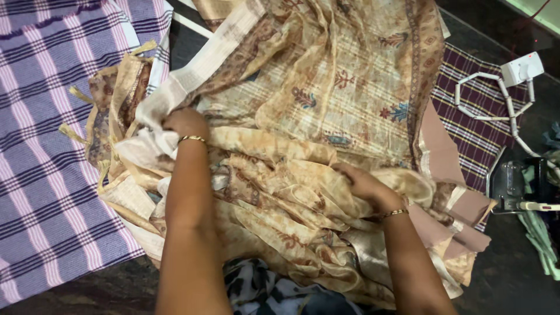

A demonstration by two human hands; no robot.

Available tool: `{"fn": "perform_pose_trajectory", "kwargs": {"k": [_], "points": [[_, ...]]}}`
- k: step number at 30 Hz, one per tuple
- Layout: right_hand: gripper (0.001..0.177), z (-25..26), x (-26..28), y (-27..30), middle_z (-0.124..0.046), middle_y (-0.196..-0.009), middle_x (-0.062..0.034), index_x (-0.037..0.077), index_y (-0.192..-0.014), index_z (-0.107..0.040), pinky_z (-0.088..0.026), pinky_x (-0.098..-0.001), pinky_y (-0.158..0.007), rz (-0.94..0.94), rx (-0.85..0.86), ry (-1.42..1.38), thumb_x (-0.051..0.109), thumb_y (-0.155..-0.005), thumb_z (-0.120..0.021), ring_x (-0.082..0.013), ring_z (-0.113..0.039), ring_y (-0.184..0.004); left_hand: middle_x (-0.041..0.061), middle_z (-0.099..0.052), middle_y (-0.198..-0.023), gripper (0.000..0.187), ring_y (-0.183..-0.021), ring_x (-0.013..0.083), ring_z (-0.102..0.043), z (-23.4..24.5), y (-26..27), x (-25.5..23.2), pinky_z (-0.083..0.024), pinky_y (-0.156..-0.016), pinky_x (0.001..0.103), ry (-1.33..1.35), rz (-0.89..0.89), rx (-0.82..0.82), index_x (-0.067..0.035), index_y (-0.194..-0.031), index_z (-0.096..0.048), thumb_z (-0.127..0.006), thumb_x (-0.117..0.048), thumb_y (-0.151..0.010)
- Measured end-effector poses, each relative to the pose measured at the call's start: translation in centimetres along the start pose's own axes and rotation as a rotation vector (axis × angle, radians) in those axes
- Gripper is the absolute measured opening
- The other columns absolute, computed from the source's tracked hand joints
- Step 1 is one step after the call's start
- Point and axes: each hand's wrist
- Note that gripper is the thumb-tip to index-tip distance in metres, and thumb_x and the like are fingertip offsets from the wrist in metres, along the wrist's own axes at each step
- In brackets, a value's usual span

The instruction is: The person irons a large patterned fabric on a plaid-covered surface. They repeatedly smooth and reposition the fabric with both hands while using a handheld iron to press different sections.

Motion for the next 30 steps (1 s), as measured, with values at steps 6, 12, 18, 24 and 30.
{"fn": "perform_pose_trajectory", "kwargs": {"k": [6,12,18,24,30], "points": [[0.042,-4.1,-2.9,-1.7,-0.074,-0.122,-0.0251,0.0,-0.124,-0.067,-0.058,-0.0419,-0.091,-0.102,0.567,0.262,0.002,-0.082,-0.058,-0.0328,-0.072,-0.106,0.024,-0.07,-0.121,0.034,-0.108,0.0448,-0.066,2.8,1.0,-7.0,-0.048,-0.087,0.066,-0.015,-0.252,-0.304,-0.005,-0.111,-0.076,-0.053,-0.025,-0.097],[0.04,-2.1,-3.6,-2.2,-0.073,-0.111,-0.0177,0.012,-0.121,-0.073,-0.056,-0.0447,-0.077,0.061,-0.049,-0.147,0.006,-0.084,-0.058,-0.0322,-0.07,-0.093,0.015,-0.067,-0.118,0.03,-0.11,0.036,-0.064,2.5,2.3,-12.2,-0.053,-0.089,0.051,0.096,-0.583,-0.584,-0.006,-0.111,-0.071,-0.059,-0.025,-0.091],[0.031,4.3,-5.2,-5.3,-0.074,-0.093,-0.0128,0.008,-0.126,-0.065,-0.057,-0.0383,-0.07,-0.225,-0.603,-0.324,0.017,-0.097,-0.069,-0.0242,-0.072,-0.077,0.015,-0.065,-0.117,0.035,-0.107,0.0328,-0.064,2.5,1.1,-14.4,-0.056,-0.082,0.048,0.193,-0.529,-0.566,-0.002,-0.119,-0.064,-0.061,-0.019,-0.088],[0.051,7.8,-12.6,-8.1,-0.066,-0.082,-0.0128,0.003,-0.146,-0.037,-0.053,-0.0326,-0.049,-0.407,-0.968,-0.794,-0.001,-0.099,-0.056,-0.0191,-0.065,-0.061,0.017,-0.07,-0.107,0.026,-0.094,0.0339,-0.071,0.7,-0.7,-14.3,-0.059,-0.074,0.047,0.274,-0.539,-0.462,-0.001,-0.112,-0.063,-0.06,-0.016,-0.091],[0.052,11.3,-18.9,-8.5,-0.068,-0.095,-0.0144,0.006,-0.15,-0.031,-0.052,-0.0308,-0.045,-0.56,-1.105,-0.792,0.0,-0.101,-0.045,-0.0166,-0.066,-0.056,0.021,-0.075,-0.092,0.013,-0.086,0.0357,-0.076,-0.1,-3.0,-14.7,-0.061,-0.072,0.047,0.269,-0.604,-0.493,0.0,-0.103,-0.064,-0.057,-0.006,-0.094]]}}
Point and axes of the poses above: each hand's wrist, its own y-axis away from the middle knuckle, its own z-axis out of the back of the hand, x = y × z
